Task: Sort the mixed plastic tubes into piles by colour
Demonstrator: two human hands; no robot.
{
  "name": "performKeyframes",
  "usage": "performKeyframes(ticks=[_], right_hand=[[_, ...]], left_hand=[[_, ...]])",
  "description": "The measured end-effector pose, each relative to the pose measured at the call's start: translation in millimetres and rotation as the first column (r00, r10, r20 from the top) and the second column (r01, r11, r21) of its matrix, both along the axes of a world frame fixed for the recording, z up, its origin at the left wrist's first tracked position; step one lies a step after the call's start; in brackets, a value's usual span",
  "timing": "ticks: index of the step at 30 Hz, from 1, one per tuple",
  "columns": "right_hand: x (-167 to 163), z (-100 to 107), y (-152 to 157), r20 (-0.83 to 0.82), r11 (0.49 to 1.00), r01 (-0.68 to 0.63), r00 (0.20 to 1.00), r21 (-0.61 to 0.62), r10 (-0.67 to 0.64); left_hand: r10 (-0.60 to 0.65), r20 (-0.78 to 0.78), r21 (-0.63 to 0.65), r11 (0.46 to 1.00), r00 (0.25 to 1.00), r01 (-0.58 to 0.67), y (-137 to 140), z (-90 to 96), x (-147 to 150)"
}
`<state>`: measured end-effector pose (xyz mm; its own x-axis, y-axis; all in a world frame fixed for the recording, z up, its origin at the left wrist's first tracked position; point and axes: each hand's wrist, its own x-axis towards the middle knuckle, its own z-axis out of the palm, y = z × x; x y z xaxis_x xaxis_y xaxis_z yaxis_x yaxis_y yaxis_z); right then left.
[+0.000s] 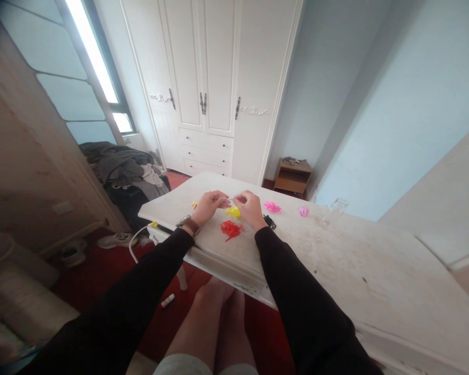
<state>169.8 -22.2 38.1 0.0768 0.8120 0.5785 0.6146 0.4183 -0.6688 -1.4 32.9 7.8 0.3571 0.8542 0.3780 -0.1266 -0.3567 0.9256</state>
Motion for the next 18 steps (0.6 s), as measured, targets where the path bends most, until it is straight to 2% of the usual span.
performKeyframes(ticks=[8,13,18], right_hand=[[2.7,-0.1,1.8,-0.032,1.000,0.009,0.999,-0.001,-0.009],[-0.7,-1.9,0.8,-0.026,1.000,0.009,1.000,-0.010,-0.009],[3.9,6.7,0.6,-0.026,0.997,0.056,0.998,0.051,-0.054]], left_hand=[[-0.037,-0.020,-0.006,0.999,0.999,0.037,-1.2,-1.2,0.6],[-0.046,-0.036,0.049,0.998,0.998,0.047,0.1,-2.7,0.4],[0.031,-0.069,0.096,0.995,0.997,-0.025,2.0,-4.5,-1.0]])
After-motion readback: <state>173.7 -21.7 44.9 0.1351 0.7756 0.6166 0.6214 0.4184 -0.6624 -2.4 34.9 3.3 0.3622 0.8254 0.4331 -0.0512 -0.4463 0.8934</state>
